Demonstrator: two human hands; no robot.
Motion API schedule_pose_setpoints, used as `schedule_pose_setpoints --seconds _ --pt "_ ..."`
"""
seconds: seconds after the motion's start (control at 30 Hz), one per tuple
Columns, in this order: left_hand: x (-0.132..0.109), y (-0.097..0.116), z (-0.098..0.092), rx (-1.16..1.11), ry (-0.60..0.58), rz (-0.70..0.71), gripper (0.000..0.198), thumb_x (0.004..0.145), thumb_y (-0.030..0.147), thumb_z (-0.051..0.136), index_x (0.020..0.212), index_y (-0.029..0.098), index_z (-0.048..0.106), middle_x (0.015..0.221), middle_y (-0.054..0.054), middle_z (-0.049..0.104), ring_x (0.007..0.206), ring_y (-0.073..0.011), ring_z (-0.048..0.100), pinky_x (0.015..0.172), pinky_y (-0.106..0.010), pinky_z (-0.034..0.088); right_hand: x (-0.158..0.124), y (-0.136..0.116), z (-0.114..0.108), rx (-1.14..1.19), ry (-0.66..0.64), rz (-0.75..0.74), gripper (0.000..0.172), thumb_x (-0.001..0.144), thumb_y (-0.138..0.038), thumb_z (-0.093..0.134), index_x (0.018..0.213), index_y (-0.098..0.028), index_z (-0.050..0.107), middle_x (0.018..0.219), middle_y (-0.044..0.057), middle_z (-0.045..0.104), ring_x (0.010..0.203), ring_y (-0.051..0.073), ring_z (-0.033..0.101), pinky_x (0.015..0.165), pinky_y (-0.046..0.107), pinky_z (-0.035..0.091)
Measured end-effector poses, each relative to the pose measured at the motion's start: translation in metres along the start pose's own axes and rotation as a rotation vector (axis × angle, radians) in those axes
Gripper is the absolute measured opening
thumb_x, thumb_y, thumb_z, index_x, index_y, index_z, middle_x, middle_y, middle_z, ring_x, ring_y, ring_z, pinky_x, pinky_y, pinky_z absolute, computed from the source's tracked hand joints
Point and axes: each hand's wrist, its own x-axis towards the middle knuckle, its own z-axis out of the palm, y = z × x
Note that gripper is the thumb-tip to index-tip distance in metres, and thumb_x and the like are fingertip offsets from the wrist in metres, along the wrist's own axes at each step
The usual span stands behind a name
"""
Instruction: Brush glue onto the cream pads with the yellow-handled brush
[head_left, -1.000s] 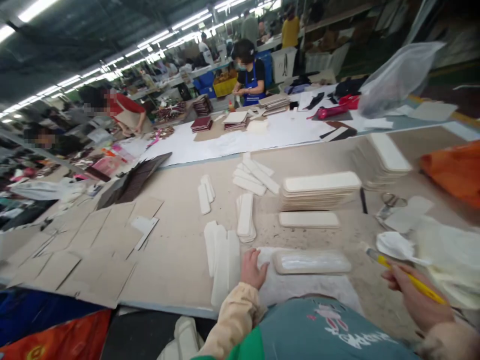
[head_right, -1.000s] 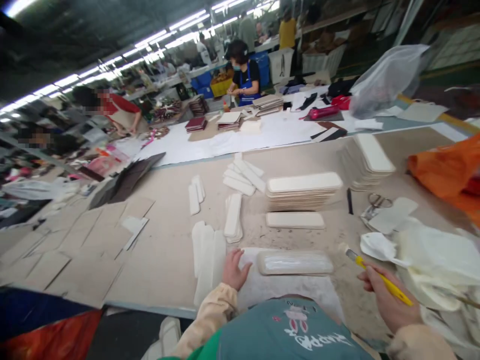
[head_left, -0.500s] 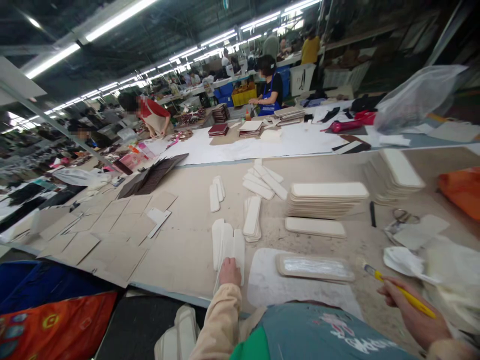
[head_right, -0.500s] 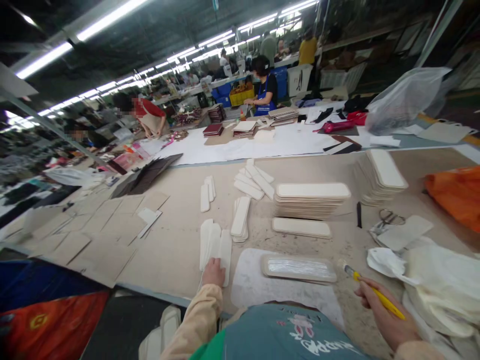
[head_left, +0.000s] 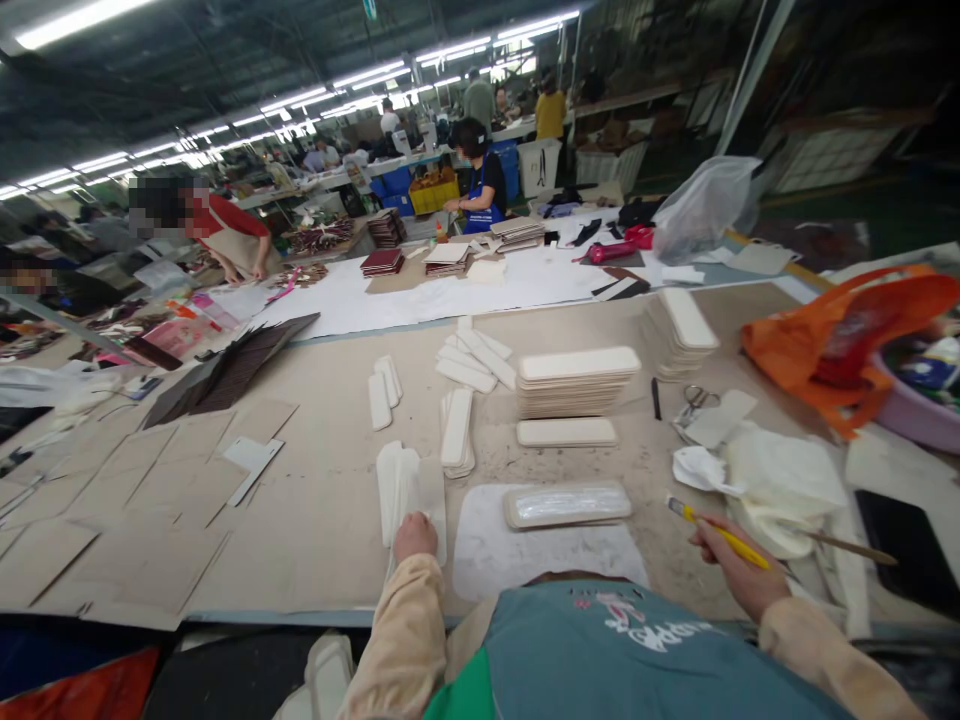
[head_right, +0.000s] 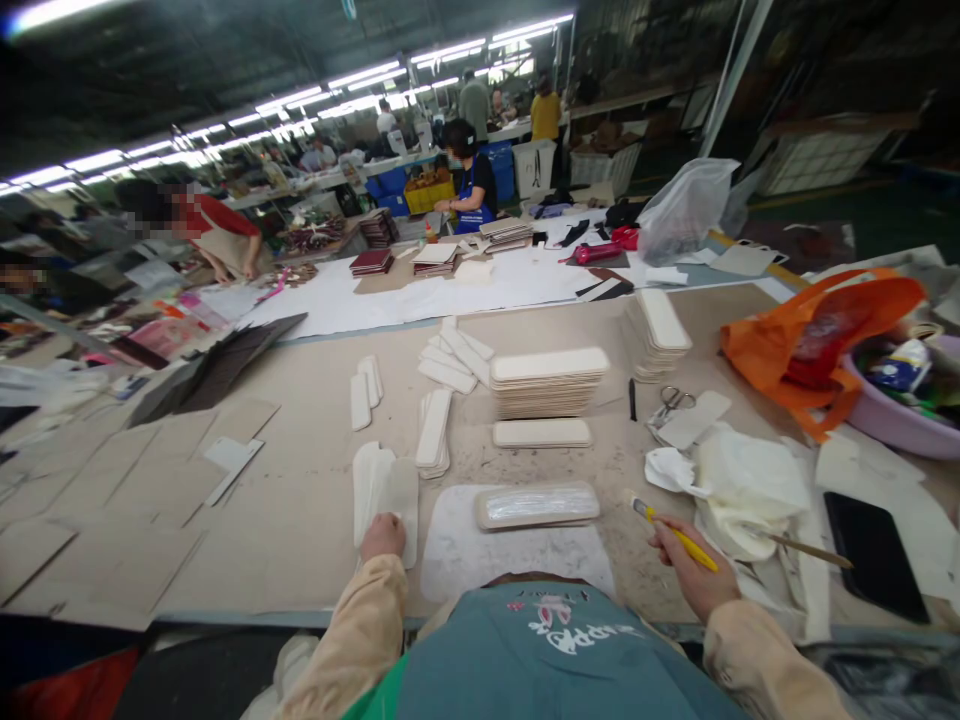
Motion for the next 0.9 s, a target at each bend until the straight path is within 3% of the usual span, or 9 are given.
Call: schedule_pose_setpoints --seconds 0.1,0.23,0.43,0.63,0.77,0.9 --pt "-0.004 0.002 -0.006 -0.032 0.055 0.006 0.022 0.08 0.022 0.041 0.082 0.016 0.062 0.091 -0.011 0.063 0.082 -0.02 0.06 0.065 -0.028 0.042 -0.001 -0.001 -0.007 0.036 -0.037 0.042 0.049 0.067 -0.06 0.055 0.095 -0.02 0.059 0.071 0.003 0.065 0.056 0.016 0.059 0.057 0.029 0.051" --pt "-0.02 -0.005 -0.013 -0.14 0.143 0.095 0.021 0.081 0.024 0.04 0.089 0.019 0.059 0.095 -0.007 0.063 0.092 -0.0168 0.058 0.078 -0.025 0.043 -0.006 -0.007 -0.013 0.16 0.007 0.024 0.046 0.068 -0.057 0.057 0.096 -0.02 0.058 0.071 0.002 0.064 0.054 0.014 0.056 0.053 0.026 0.05" --pt "-0.033 -0.03 -0.012 -0.347 0.26 0.035 0.018 0.078 0.029 0.043 0.084 0.023 0.059 0.086 -0.004 0.066 0.078 -0.0204 0.061 0.067 -0.031 0.045 -0.009 -0.019 -0.004 0.277 -0.002 -0.019 0.045 0.069 -0.055 0.059 0.098 -0.021 0.058 0.071 0.002 0.063 0.056 0.013 0.054 0.053 0.025 0.049" --pt "-0.038 -0.022 -0.033 -0.623 0.311 -0.012 0.032 0.079 0.036 0.041 0.103 0.02 0.056 0.089 -0.005 0.066 0.075 -0.0155 0.062 0.067 -0.027 0.049 0.001 -0.011 0.011 0.284 -0.084 -0.006 0.04 0.07 -0.056 0.058 0.095 -0.024 0.059 0.077 0.003 0.063 0.058 0.014 0.056 0.055 0.025 0.051" --pt "-0.048 0.001 -0.069 -0.657 0.355 0.229 0.03 0.082 0.038 0.042 0.098 0.019 0.06 0.093 -0.005 0.065 0.085 -0.0168 0.06 0.076 -0.028 0.049 0.008 -0.007 0.016 0.284 -0.116 -0.03 0.044 0.072 -0.055 0.058 0.1 -0.022 0.057 0.082 0.004 0.063 0.062 0.016 0.059 0.055 0.028 0.052" --pt "-0.063 0.048 -0.087 -0.754 0.145 0.577 0.024 0.084 0.031 0.043 0.094 0.021 0.062 0.091 -0.004 0.065 0.088 -0.0163 0.058 0.079 -0.029 0.048 0.004 -0.031 0.023 0.335 -0.165 -0.075 0.036 0.075 -0.052 0.057 0.097 -0.023 0.055 0.094 0.005 0.064 0.078 0.019 0.062 0.068 0.029 0.053"
